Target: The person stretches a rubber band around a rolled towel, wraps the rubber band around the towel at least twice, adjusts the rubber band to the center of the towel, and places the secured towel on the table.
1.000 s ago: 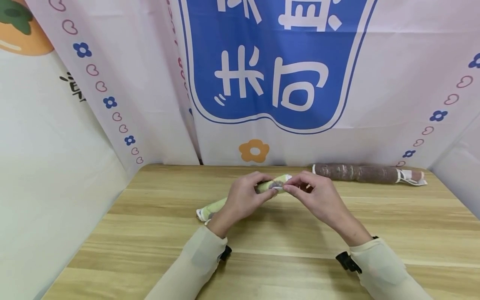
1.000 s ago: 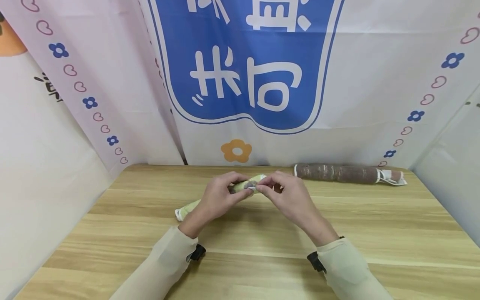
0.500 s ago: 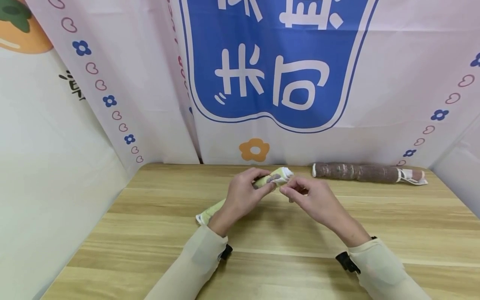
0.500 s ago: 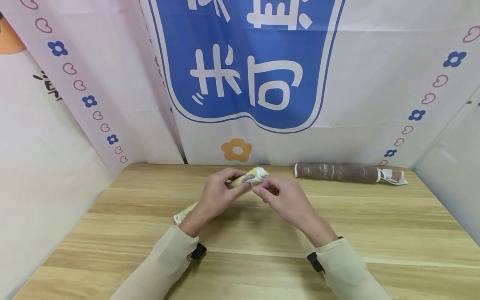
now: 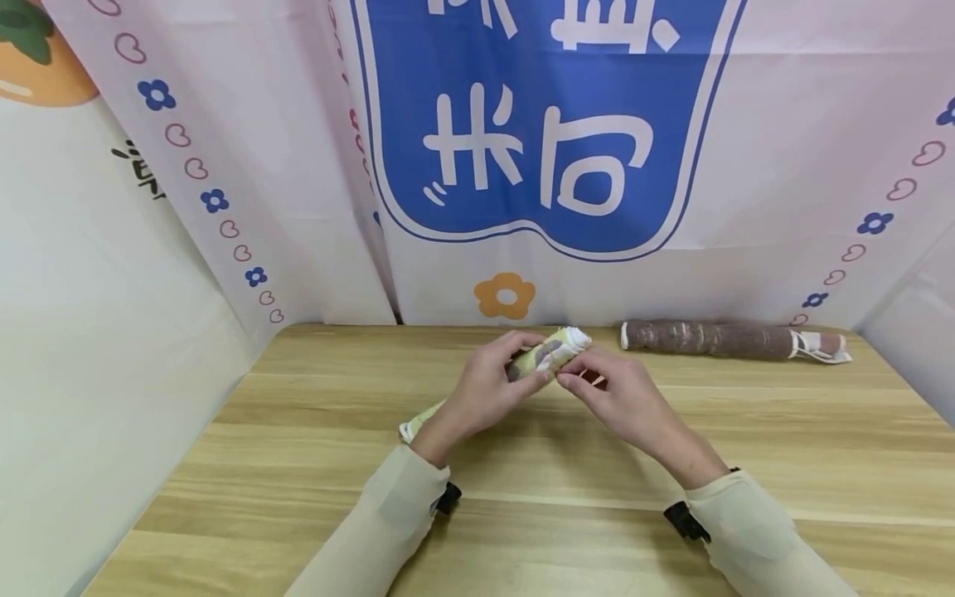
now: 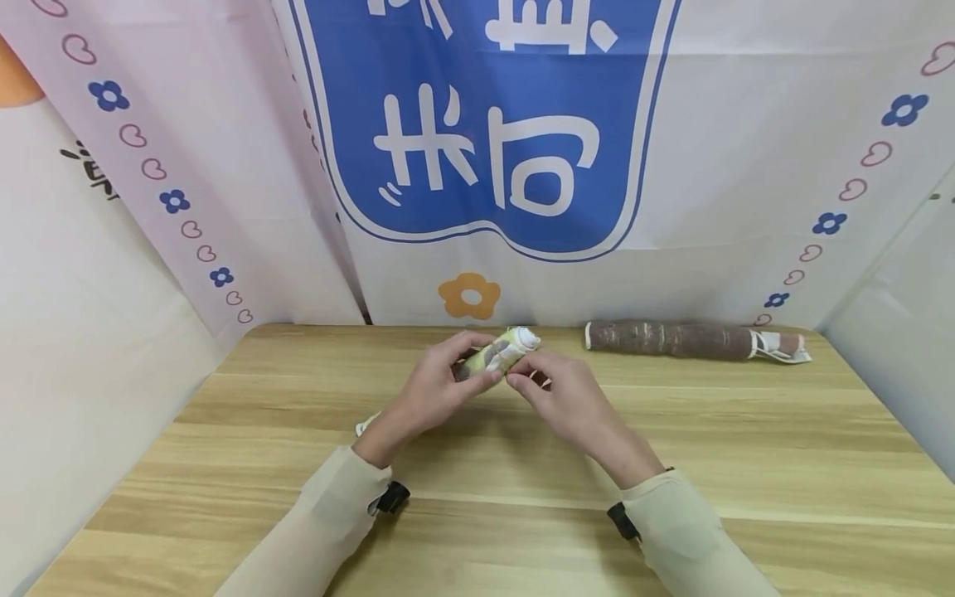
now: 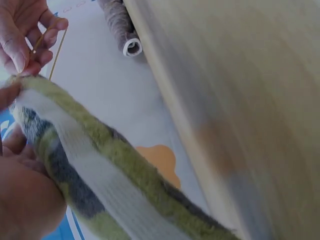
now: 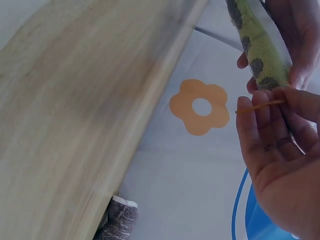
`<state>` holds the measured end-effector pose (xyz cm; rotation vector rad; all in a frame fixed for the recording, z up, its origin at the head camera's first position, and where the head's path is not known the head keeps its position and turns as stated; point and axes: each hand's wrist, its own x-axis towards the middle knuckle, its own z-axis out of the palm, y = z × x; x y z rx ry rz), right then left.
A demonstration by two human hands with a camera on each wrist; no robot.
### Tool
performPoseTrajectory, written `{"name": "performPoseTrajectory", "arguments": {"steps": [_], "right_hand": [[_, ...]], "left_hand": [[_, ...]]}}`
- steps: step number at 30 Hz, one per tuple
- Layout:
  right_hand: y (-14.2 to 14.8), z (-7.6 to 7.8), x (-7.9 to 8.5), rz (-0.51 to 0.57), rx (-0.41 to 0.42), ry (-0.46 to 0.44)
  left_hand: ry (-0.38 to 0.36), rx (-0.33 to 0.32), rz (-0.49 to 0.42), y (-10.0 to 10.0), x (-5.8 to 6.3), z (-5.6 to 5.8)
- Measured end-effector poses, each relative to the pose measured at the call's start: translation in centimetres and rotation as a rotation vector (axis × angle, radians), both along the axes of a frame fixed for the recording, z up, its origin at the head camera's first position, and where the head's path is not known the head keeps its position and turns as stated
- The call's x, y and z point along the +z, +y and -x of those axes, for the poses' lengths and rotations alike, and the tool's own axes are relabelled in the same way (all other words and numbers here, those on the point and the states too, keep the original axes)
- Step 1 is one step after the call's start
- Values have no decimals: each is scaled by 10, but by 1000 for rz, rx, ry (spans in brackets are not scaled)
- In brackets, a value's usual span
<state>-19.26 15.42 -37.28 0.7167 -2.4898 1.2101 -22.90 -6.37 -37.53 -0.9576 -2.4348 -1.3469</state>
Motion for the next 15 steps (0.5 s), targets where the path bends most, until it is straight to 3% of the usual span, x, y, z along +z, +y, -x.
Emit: {"name": "performPoseTrajectory", "arguments": {"steps": [5,10,15], "right_hand": [[0,0,0,-1,-13,9],[3,-2,4,-7,-55,1],[10,-1,7,5,-87,-30]], "left_hand": [[-67,-33,-98,-2,-1,1],[-32,15,-160,-6,-1,5],[-8,39,-154,-9,3,6]]}}
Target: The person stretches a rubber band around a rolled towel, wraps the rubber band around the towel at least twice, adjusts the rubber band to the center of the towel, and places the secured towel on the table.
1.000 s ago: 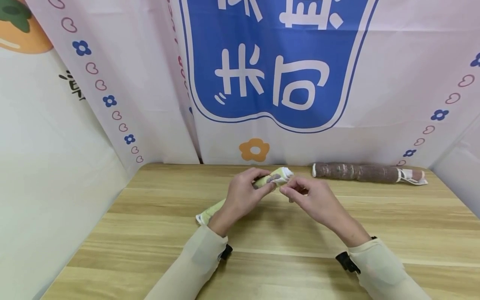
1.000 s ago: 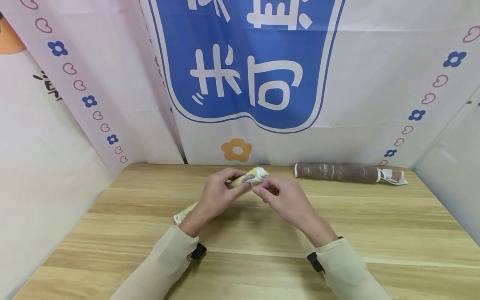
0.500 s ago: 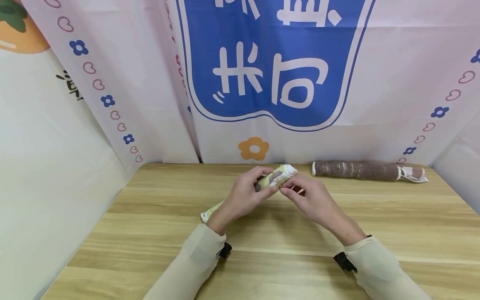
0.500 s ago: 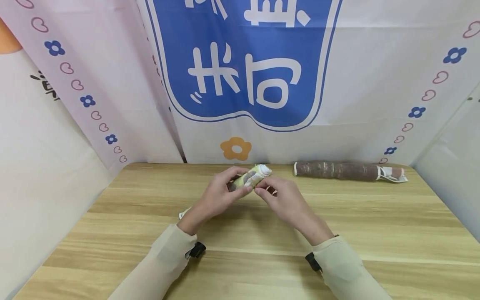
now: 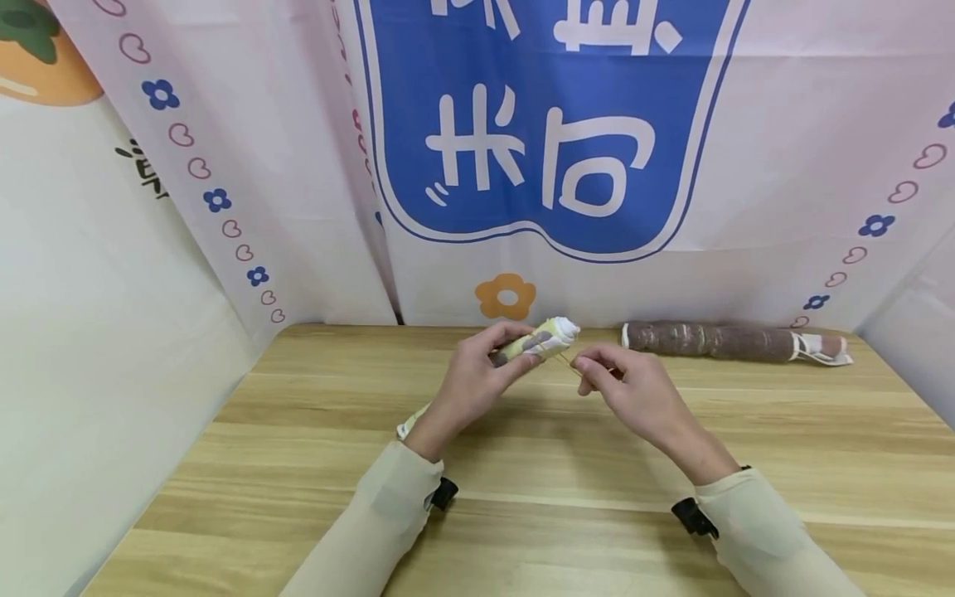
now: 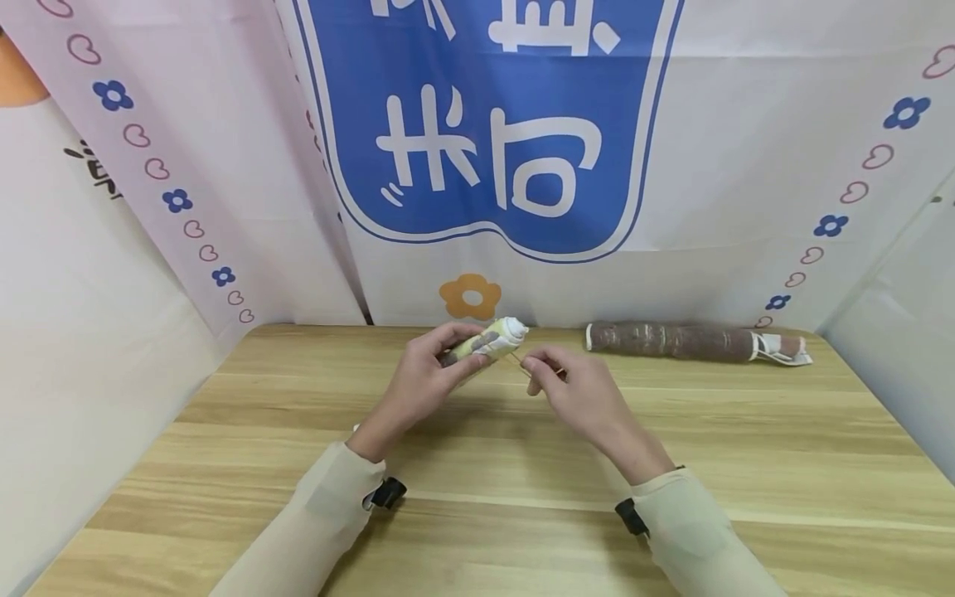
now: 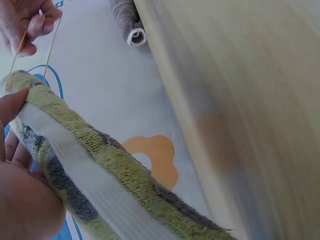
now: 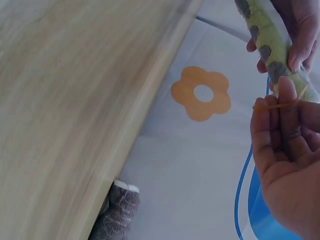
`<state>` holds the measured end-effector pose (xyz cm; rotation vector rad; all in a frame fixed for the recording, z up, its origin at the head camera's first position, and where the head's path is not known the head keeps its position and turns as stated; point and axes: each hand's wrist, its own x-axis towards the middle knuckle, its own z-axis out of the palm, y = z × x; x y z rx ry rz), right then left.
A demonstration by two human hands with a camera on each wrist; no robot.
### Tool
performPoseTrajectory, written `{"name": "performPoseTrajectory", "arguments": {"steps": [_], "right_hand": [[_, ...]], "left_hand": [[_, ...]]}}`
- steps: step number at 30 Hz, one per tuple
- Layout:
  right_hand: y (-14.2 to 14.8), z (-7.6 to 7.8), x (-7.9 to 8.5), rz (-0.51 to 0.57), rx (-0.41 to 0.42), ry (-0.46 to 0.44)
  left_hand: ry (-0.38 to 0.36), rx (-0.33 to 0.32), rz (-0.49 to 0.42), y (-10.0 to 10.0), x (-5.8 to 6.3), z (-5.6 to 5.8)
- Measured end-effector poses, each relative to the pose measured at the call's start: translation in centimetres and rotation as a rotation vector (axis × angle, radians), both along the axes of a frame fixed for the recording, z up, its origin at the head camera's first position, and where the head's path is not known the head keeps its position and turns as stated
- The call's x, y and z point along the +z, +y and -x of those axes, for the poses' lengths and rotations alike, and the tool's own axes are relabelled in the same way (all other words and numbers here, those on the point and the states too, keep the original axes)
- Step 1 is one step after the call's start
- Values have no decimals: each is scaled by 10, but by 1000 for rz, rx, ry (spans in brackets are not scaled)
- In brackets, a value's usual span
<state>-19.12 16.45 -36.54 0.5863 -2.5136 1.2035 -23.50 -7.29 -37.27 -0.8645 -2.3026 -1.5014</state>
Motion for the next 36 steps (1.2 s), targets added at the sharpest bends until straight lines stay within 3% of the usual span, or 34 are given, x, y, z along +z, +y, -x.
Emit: {"name": "performPoseTrajectory", "arguments": {"steps": [7,12,18,21,26,28,32,36], "right_hand": [[9,9,-4,-101,27,12],[8,12,-12,-102,178,100],[3,10,-16,-69,316,198],[2,7,-15,-61,290,128],[3,4,-12,-67,138,-39],[2,3,-12,-73,107,-53],[2,6,-14,-30,162,55],[-2,11,-16,36,350,307]], "left_hand": [[-18,-71,-6,-2,4,0],[-49,-132,3,-3,4,-2],[-63,-137,-45,-2,3,-1],[-59,-135,-49,-2,4,-1],[-63,-152,-36,-1,6,-2],[-68,-159,-37,0,5,-2],[-55,-119,-37,-1,3,0],[-20,-37,-7,-3,2,2]]}}
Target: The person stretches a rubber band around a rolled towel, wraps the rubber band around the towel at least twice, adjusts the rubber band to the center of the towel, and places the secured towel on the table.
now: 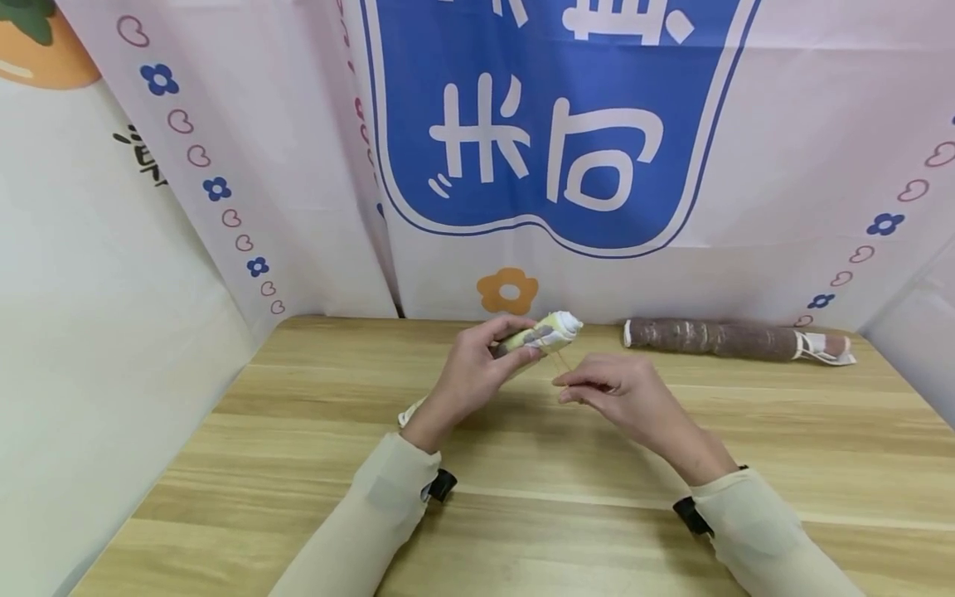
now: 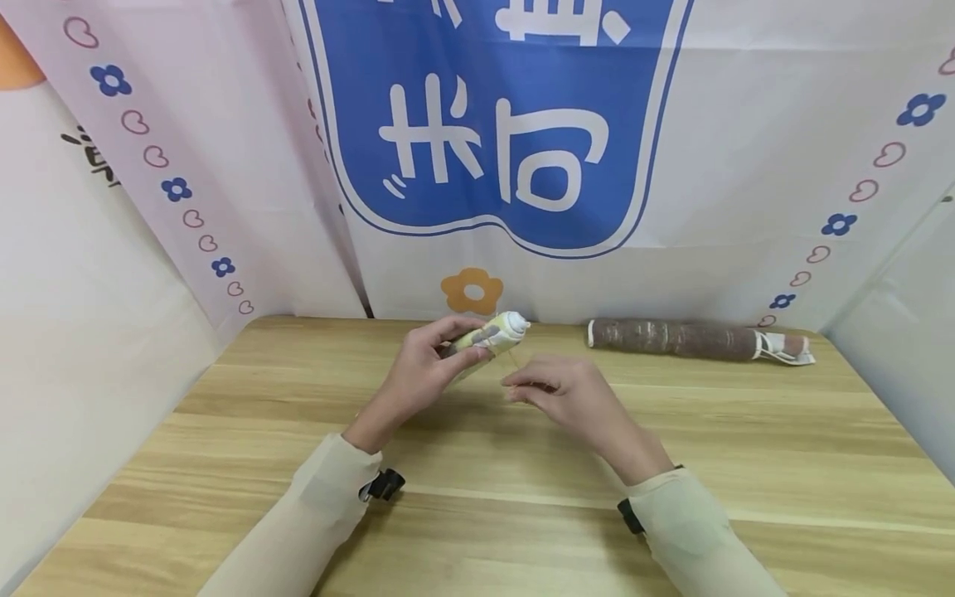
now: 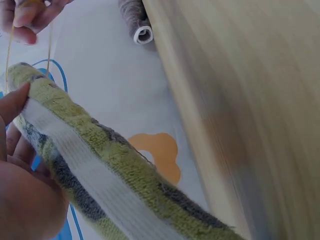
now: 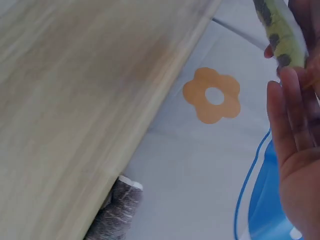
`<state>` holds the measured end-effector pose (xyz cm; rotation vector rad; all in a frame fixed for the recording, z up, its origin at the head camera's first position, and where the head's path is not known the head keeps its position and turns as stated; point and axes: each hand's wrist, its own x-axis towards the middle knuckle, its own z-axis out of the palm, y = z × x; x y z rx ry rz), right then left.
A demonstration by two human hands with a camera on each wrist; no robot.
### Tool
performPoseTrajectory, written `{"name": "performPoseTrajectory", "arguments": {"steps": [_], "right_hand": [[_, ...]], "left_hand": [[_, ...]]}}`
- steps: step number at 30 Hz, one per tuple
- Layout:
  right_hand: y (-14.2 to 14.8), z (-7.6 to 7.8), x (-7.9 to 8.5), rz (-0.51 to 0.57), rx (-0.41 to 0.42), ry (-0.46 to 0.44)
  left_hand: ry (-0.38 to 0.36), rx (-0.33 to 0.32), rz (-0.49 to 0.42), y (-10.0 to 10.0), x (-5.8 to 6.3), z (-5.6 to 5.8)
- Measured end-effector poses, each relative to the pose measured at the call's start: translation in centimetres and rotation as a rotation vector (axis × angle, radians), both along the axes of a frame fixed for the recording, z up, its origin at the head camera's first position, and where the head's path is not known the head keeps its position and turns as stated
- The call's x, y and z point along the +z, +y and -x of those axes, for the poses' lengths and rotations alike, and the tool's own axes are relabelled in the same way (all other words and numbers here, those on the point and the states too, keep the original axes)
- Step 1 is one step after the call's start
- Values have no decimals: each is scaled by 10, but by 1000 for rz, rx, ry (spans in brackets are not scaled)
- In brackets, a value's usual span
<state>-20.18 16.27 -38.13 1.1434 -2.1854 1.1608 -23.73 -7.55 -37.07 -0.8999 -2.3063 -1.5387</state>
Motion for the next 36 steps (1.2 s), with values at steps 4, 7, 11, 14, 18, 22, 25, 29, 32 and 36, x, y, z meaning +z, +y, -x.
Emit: {"name": "performPoseTrajectory", "arguments": {"steps": [4,7,11,14,18,22,25,29,32,36], "right_hand": [[-7,1,0,27,115,190],[-13,-3,1,35,115,237],[-16,-7,6,47,73,287],[-17,-8,9,55,-10,393],[-16,-8,10,35,-197,541],[-13,-9,7,-29,-398,588],[-13,-10,6,-72,-501,562],[-13,-11,5,-102,-571,481],[-14,-13,5,-120,-584,403],[-15,-16,6,-151,-603,314]], "left_hand": [[14,35,35,0,0,0],[26,41,49,1,0,-1],[61,36,72,3,0,-1],[89,47,92,4,0,-1],[95,88,118,5,0,-1],[88,130,153,6,0,-2],[94,158,167,6,1,-1],[117,185,171,6,1,-1],[138,204,180,6,2,-1],[179,237,215,7,2,-2]]}}
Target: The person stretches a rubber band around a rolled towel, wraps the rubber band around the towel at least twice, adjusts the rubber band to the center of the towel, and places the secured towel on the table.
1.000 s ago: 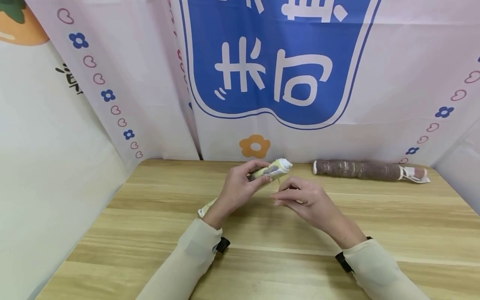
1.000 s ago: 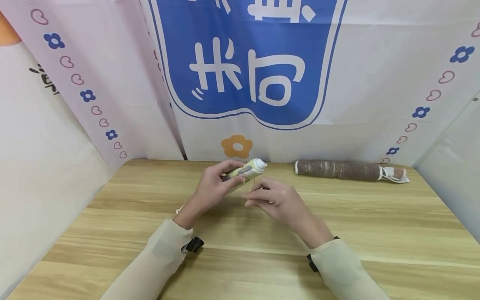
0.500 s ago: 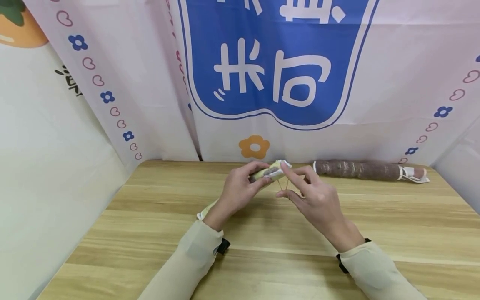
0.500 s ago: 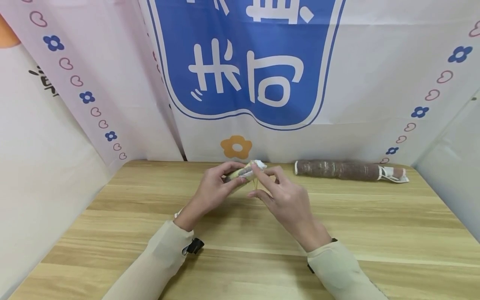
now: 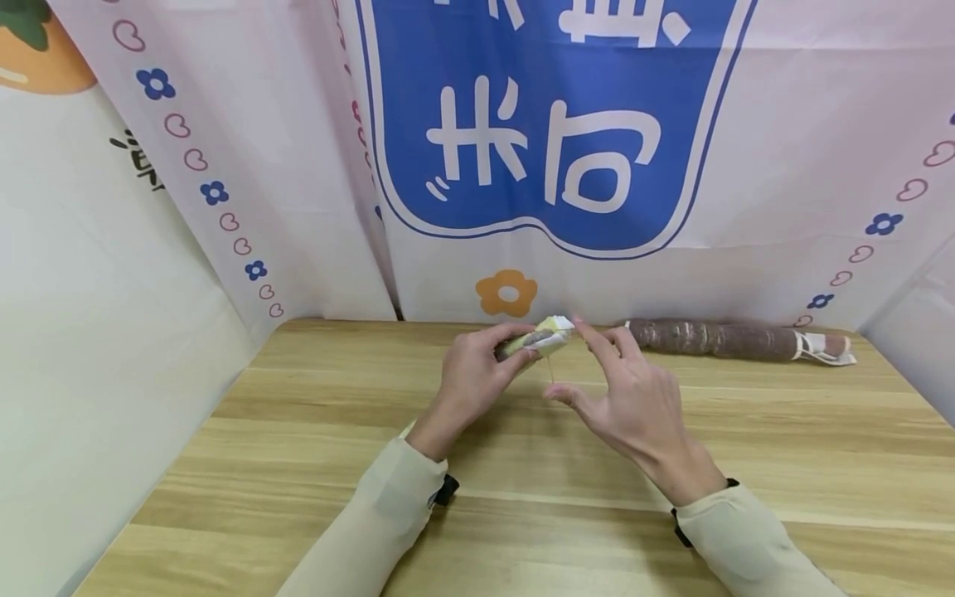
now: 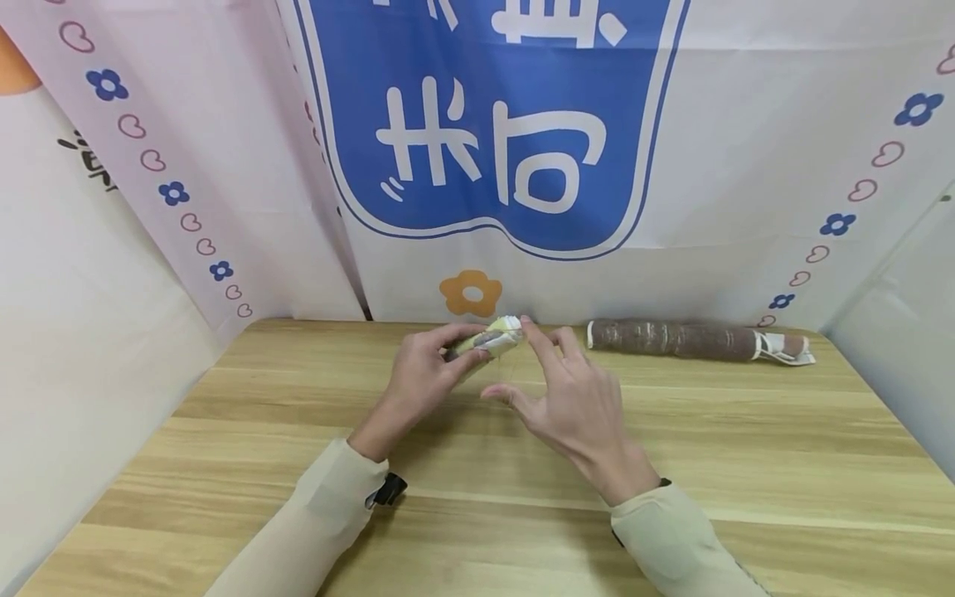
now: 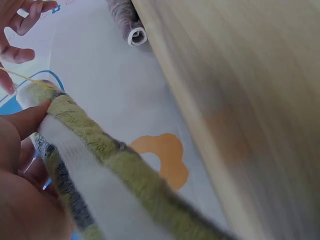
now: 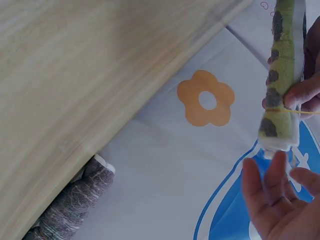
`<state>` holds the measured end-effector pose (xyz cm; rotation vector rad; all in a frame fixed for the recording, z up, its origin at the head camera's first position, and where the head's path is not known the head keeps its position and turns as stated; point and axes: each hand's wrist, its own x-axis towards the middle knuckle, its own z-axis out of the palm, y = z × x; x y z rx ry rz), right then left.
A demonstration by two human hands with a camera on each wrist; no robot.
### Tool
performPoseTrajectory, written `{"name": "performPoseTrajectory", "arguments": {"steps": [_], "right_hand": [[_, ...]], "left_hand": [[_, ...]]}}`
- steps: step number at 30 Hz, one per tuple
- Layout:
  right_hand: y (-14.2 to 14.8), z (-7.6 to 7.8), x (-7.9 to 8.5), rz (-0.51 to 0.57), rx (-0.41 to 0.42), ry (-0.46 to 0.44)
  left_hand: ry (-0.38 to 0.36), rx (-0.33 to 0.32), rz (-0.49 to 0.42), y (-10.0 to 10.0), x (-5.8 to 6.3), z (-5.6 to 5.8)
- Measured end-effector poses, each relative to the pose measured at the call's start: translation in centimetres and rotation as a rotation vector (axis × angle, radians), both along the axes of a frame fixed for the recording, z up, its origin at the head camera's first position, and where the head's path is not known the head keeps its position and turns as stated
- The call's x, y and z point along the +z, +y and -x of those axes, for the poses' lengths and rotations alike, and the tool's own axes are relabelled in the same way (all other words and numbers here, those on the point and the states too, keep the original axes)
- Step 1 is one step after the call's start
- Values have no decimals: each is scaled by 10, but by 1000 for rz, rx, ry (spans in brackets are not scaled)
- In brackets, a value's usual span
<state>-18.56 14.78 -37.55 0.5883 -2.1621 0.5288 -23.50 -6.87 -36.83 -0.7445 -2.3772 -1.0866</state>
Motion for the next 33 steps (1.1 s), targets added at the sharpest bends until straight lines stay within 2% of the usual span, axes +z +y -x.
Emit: {"name": "performPoseTrajectory", "arguments": {"steps": [4,8,15,17,20,22,24,26,30,33], "right_hand": [[-2,-4,2,-4,-3,-64],[-8,-11,5,-29,42,-96],[-20,-23,9,-88,153,-115],[-22,-23,9,-94,161,-97],[-23,-23,10,-75,95,-65],[-23,-24,9,-53,24,-84],[-22,-24,9,-28,-25,-145],[-22,-26,9,0,-27,-248],[-22,-26,11,95,44,-483],[-19,-23,10,239,106,-657]], "left_hand": [[93,55,95,1,2,-2],[150,119,179,2,4,-4],[87,180,177,-1,5,-4],[64,198,178,-2,5,-3],[39,221,183,-4,5,-2],[29,232,179,-4,5,-2],[25,237,166,-3,5,-2],[25,243,148,-3,5,-2],[8,234,87,-2,6,-2],[-20,185,1,0,8,-3]]}}
